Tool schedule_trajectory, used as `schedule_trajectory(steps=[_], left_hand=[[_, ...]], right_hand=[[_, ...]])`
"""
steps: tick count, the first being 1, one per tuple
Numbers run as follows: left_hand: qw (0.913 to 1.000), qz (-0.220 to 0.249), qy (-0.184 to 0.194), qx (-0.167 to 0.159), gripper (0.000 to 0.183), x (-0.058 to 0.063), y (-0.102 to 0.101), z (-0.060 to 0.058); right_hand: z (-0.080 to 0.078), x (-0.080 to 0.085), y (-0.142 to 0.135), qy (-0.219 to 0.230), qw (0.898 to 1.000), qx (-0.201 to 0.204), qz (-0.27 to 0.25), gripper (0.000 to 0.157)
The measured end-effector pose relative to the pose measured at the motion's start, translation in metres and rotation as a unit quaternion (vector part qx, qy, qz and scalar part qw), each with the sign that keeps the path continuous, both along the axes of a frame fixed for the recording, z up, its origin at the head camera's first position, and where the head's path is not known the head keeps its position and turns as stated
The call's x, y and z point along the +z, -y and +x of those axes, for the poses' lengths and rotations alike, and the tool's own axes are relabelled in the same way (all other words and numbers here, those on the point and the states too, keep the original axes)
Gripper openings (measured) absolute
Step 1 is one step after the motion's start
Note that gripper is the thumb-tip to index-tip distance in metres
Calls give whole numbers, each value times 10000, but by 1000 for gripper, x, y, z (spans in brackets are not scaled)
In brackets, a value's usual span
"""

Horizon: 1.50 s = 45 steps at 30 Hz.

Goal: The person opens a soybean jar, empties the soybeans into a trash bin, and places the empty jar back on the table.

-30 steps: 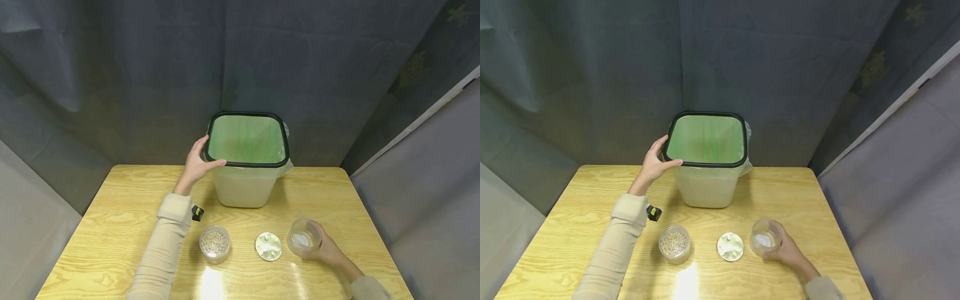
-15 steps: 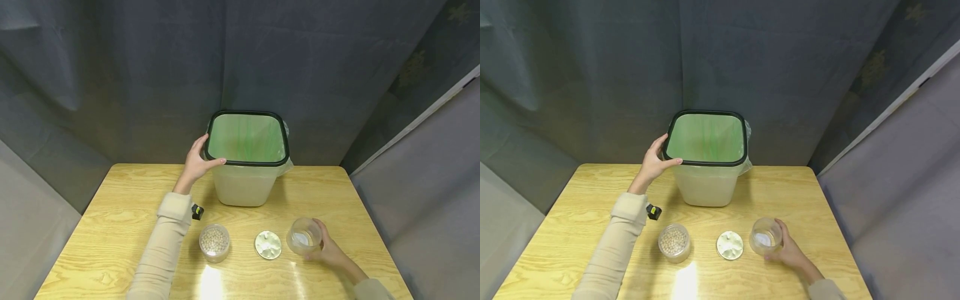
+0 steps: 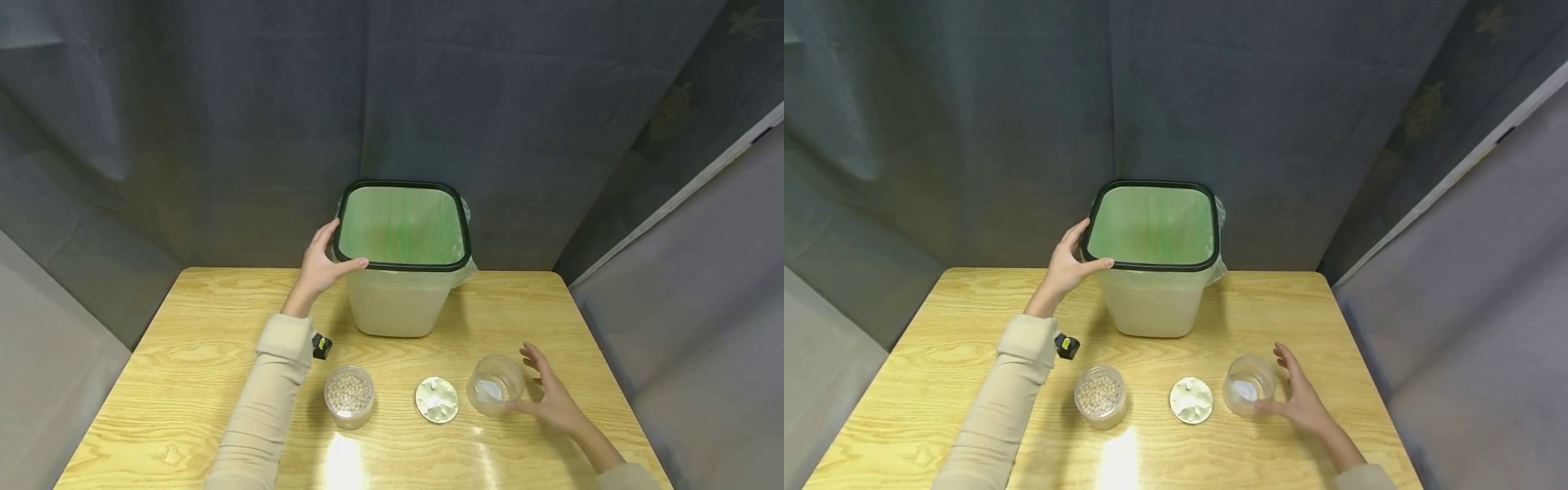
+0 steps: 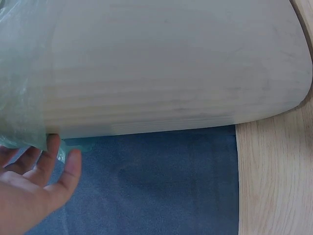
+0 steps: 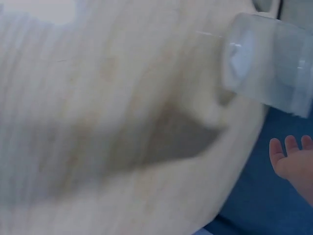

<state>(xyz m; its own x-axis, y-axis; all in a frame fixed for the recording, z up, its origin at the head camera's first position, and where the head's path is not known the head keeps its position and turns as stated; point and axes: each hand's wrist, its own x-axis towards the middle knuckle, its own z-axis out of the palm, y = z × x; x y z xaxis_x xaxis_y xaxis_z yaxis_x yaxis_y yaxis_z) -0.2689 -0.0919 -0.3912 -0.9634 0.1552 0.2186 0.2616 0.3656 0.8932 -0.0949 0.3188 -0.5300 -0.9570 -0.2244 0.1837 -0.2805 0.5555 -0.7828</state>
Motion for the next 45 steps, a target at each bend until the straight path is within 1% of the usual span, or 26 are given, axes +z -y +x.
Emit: schedule_trajectory(steps=[5, 10, 15, 17, 18, 20, 23, 26, 28, 31, 37, 39, 42, 45], left_hand=[[10000, 14, 13, 9, 94, 0, 0, 0], [10000, 20, 31, 21, 94, -1, 0, 0], [10000, 54, 57, -4, 94, -1, 0, 0], [10000, 59, 61, 3, 93, -1, 0, 0], [10000, 59, 57, 11, 93, -1, 0, 1], [10000, 50, 57, 15, 93, -1, 0, 0], [10000, 28, 49, 22, 94, -2, 0, 0], [10000, 34, 46, 28, 94, -2, 0, 0], [10000, 40, 43, 42, 94, -2, 0, 0], [10000, 34, 26, 38, 94, -1, 0, 1], [10000, 18, 20, 56, 94, -1, -1, 1], [10000, 17, 8, 62, 94, -2, -1, 0], [10000, 13, -21, 67, 94, -3, -2, 0], [10000, 19, -41, 69, 94, -3, -2, 0]], right_hand=[[-4, 17, 7, -497, 9985, -27, 248, 99], [-4, 33, 19, -769, 9966, -108, 258, 92], [-1, 57, 40, -961, 9953, -60, 29, 83], [-1, 64, 47, -986, 9951, 24, -98, 80], [-1, 65, 49, -990, 9950, 50, -111, 80], [-4, 63, 51, -1016, 9947, 122, -136, 82], [-12, 52, 51, -1073, 9936, 278, -214, 88], [-19, 43, 54, -1088, 9921, 527, -342, 94], [-22, 42, 57, -1026, 9915, 697, -393, 96], [-23, 46, 66, -954, 9904, 893, -452, 97], [-18, 66, 90, -861, 9877, 1123, -661, 95], [-17, 69, 96, -848, 9859, 1251, -719, 96], [-18, 69, 104, -863, 9825, 1442, -803, 98], [-20, 63, 112, -763, 9808, 1532, -933, 98]])
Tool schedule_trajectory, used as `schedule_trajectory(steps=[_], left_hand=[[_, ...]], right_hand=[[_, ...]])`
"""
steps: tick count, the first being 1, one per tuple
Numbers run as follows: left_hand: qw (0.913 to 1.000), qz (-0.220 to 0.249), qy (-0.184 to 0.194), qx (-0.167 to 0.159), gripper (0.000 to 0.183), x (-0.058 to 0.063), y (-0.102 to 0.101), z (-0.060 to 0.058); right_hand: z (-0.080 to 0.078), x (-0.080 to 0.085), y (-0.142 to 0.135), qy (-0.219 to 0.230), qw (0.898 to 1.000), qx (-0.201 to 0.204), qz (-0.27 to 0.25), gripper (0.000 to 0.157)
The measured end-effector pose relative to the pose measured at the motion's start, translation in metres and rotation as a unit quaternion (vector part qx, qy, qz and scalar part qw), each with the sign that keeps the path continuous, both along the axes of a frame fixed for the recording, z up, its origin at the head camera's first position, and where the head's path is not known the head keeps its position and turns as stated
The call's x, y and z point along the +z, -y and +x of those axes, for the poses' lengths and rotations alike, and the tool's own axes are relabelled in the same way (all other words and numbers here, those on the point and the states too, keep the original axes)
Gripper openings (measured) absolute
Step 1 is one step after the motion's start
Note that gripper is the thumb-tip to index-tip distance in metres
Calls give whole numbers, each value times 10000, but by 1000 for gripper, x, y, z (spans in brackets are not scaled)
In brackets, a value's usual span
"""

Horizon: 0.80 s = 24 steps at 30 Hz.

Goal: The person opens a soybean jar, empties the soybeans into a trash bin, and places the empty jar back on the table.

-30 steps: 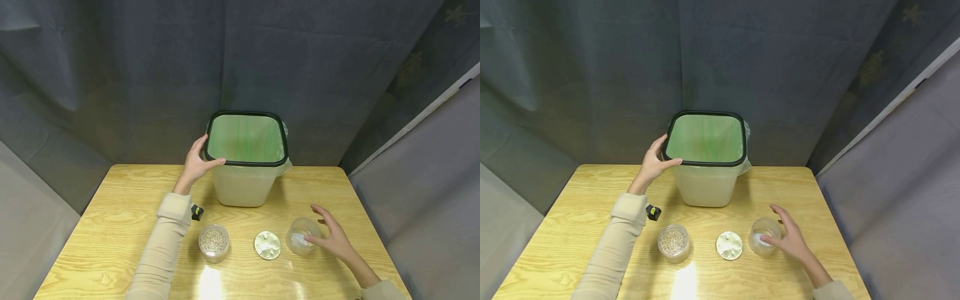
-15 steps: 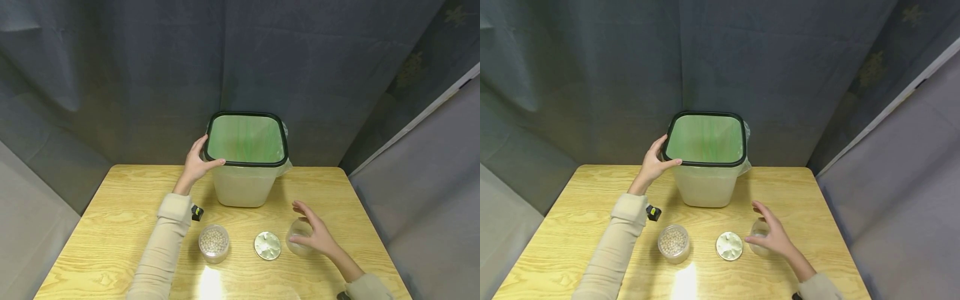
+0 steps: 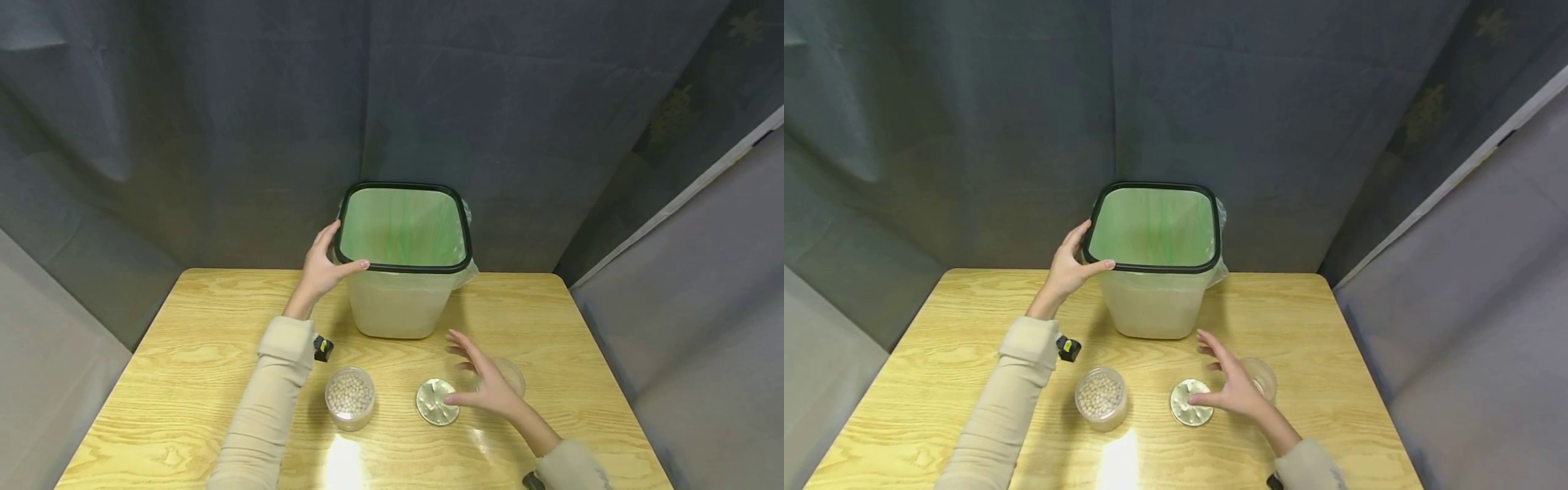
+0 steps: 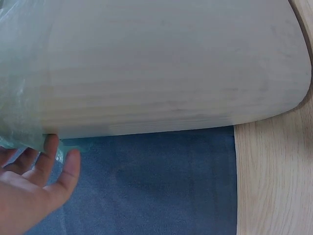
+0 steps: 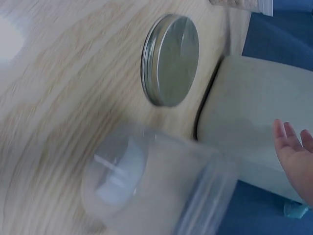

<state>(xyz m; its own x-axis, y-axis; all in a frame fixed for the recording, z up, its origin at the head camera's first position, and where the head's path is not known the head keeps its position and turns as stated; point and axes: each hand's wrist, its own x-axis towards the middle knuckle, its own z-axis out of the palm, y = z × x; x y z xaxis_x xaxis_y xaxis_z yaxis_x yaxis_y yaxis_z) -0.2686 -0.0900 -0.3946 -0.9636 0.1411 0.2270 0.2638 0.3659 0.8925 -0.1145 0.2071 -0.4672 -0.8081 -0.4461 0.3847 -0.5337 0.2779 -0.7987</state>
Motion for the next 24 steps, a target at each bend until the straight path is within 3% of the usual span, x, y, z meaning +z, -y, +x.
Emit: schedule_trajectory(steps=[8, 12, 24], left_hand=[[10000, 35, -9, -30, 95, 0, -1, 1], [10000, 51, -9, -46, 95, 0, -1, 1], [9997, -98, 123, -171, 97, 2, -2, 4]], right_hand=[[-11, -39, 11, 259, 9995, 166, 4, 105], [-13, -48, 18, 416, 9989, 217, 70, 104], [-4, -31, 47, 892, 9950, 431, 144, 98]])
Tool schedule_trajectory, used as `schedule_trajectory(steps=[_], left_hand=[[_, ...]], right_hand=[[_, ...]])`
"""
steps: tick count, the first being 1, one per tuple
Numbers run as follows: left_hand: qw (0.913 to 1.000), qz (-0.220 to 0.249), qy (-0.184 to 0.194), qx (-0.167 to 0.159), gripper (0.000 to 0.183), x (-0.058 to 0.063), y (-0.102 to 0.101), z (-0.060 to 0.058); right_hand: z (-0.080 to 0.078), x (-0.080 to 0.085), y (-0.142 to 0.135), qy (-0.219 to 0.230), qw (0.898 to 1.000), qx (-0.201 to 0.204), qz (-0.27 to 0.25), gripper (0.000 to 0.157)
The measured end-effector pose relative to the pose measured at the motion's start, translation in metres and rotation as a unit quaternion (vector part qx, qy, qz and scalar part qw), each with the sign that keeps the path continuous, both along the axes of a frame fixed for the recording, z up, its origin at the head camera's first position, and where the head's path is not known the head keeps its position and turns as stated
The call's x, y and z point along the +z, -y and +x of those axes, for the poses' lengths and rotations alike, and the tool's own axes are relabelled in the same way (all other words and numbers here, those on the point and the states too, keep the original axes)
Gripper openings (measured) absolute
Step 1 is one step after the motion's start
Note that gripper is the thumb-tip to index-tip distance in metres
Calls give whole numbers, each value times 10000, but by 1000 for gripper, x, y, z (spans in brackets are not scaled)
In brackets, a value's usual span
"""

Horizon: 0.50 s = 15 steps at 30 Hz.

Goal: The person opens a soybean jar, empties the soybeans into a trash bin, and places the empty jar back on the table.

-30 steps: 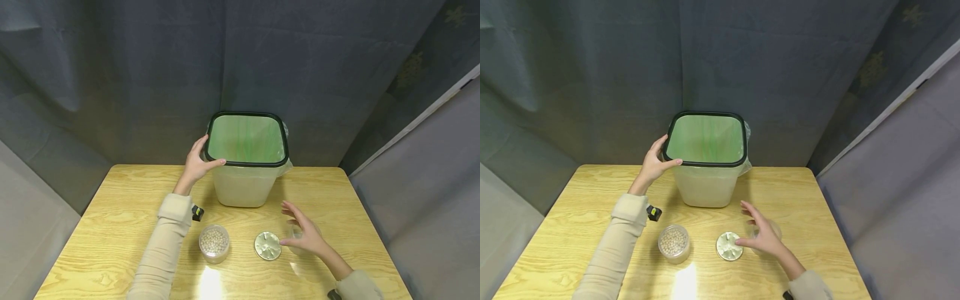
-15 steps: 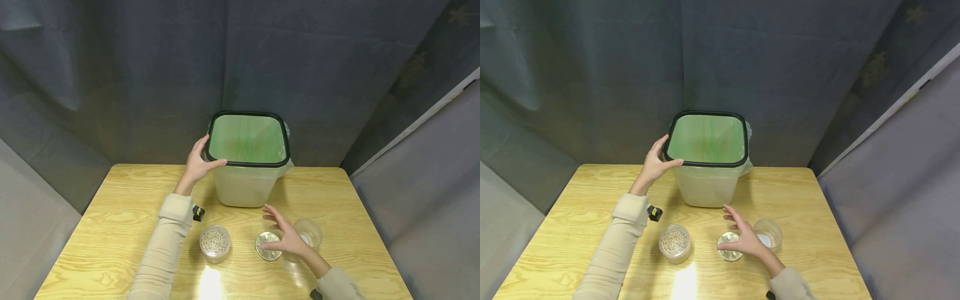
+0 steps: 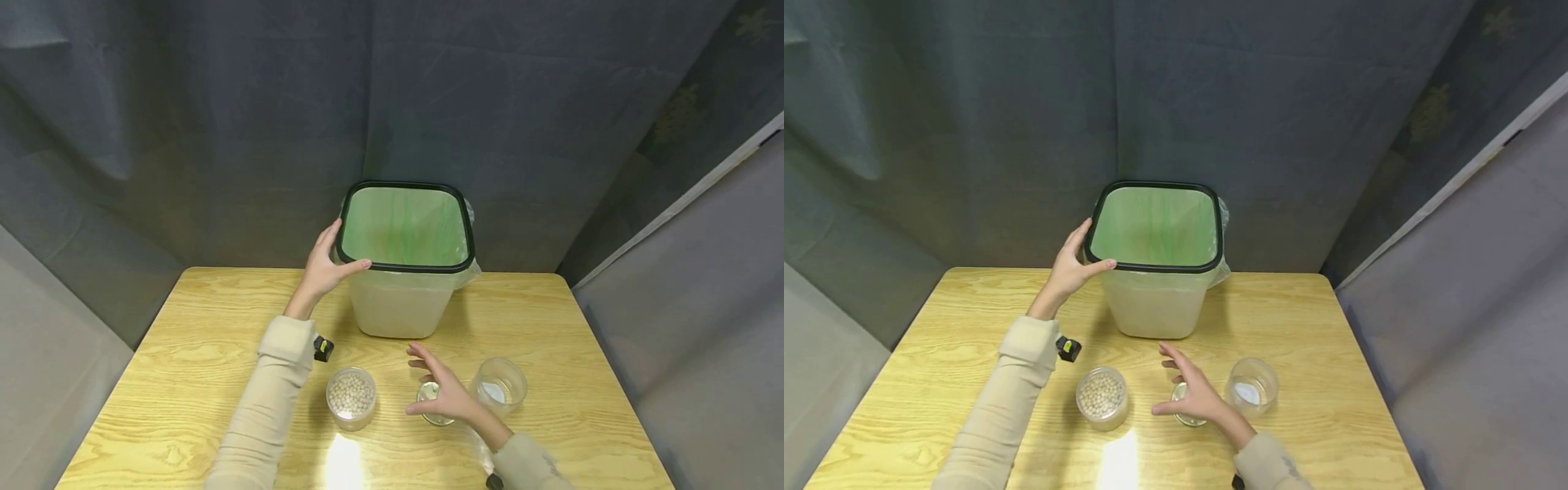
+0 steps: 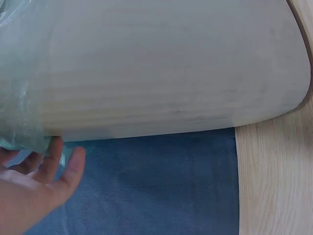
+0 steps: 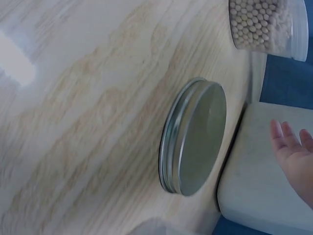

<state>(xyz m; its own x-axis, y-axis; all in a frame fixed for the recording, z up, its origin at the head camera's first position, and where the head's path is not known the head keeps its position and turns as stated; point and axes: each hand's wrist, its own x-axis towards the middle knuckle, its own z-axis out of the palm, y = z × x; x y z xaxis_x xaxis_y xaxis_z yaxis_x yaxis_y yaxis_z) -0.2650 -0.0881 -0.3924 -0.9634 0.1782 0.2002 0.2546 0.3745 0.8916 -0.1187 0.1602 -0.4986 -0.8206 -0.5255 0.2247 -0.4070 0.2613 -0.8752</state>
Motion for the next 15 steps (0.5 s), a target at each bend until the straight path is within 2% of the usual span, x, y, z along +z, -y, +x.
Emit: schedule_trajectory(steps=[4, 9, 15], left_hand=[[9999, -107, -34, -13, 100, -1, 2, 3], [9998, 132, -129, 31, 100, -6, 12, 13], [9995, 124, -297, -59, 92, -20, 26, 30]], right_hand=[[0, -6, 6, 207, 9997, 73, -62, 98], [-1, -9, 14, 379, 9991, 172, -41, 97], [-3, -16, 21, 374, 9990, 196, 178, 96]])
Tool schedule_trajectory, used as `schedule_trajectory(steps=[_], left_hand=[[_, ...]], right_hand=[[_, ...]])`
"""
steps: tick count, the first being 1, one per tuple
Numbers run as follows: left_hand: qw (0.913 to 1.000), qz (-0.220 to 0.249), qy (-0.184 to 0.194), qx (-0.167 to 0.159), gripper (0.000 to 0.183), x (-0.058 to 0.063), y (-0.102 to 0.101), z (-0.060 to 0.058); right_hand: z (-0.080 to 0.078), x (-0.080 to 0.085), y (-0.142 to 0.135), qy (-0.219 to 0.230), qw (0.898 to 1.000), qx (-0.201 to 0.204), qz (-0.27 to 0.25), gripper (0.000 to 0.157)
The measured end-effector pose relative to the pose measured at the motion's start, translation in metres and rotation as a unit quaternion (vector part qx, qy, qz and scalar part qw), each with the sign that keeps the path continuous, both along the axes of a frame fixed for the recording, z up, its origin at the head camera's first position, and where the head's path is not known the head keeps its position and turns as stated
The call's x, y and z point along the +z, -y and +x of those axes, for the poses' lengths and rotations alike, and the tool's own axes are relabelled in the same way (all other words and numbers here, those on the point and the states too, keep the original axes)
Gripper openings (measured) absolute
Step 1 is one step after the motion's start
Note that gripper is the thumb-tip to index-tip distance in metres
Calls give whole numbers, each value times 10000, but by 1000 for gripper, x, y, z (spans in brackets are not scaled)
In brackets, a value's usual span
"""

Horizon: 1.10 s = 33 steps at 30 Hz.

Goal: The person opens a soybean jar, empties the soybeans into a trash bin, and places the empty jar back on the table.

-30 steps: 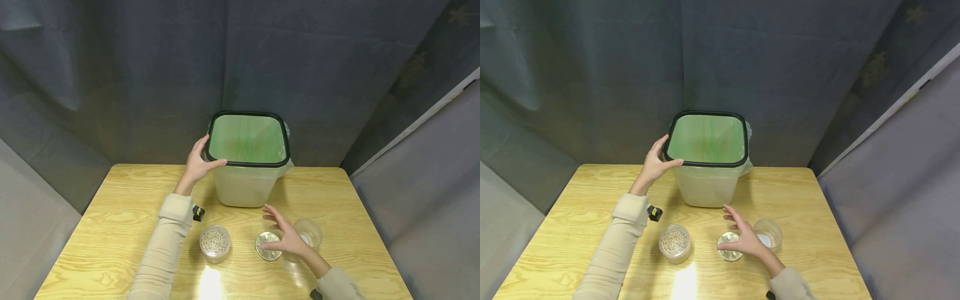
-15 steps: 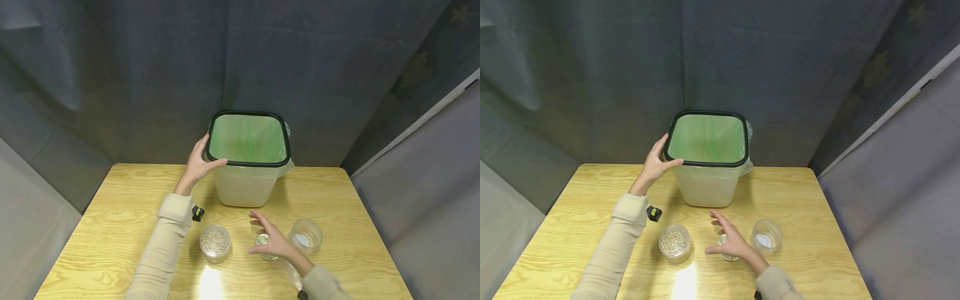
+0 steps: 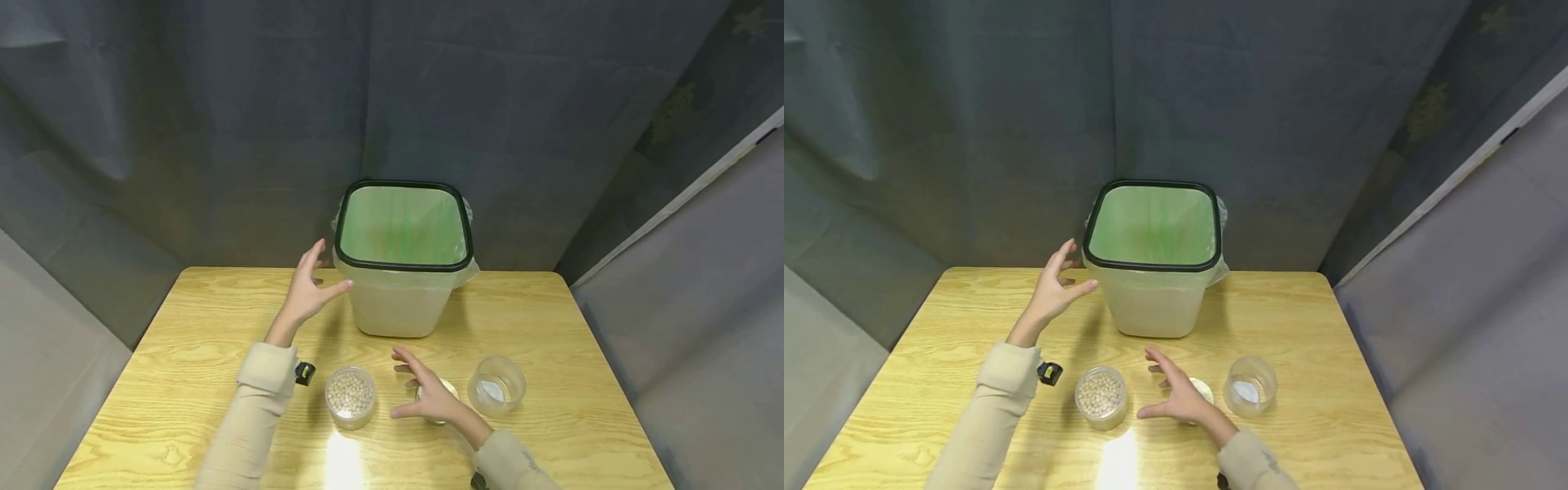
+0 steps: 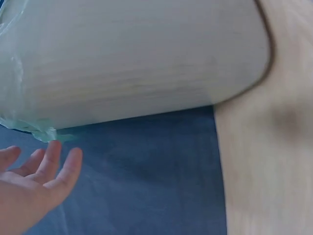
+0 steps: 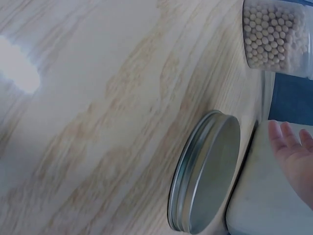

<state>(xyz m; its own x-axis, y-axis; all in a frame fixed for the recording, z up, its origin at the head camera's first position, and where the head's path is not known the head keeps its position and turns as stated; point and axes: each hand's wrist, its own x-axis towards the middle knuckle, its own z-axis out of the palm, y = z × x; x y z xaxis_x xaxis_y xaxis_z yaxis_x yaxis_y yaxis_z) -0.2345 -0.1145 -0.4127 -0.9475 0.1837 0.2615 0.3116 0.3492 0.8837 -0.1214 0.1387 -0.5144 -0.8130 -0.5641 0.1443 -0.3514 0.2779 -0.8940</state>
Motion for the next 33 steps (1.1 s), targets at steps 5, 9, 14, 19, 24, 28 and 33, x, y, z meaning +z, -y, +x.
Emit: schedule_trajectory(steps=[5, 9, 14, 19, 24, 28, 33], left_hand=[[9997, -78, 21, -251, 88, -11, 6, 18], [9989, -158, -55, -441, 85, -5, 5, 39], [9968, -374, -163, -687, 84, -7, 7, 57], [9926, -401, -322, -1103, 88, -37, 18, 58], [9885, -572, -377, -1349, 91, -65, 29, 59], [9850, -732, -380, -1519, 93, -73, 35, 66], [9821, -864, -365, -1633, 96, -83, 39, 73]], right_hand=[[-5, -21, 3, 128, 9999, 9, -61, 101], [-10, -39, 3, 360, 9993, 68, -58, 104], [-13, -46, 8, 485, 9987, 149, -41, 104], [-14, -51, 16, 368, 9987, 344, 88, 106], [-14, -57, 24, 376, 9978, 501, 235, 107], [-14, -60, 32, 463, 9970, 503, 371, 108], [-14, -63, 42, 653, 9959, 582, 246, 106]])
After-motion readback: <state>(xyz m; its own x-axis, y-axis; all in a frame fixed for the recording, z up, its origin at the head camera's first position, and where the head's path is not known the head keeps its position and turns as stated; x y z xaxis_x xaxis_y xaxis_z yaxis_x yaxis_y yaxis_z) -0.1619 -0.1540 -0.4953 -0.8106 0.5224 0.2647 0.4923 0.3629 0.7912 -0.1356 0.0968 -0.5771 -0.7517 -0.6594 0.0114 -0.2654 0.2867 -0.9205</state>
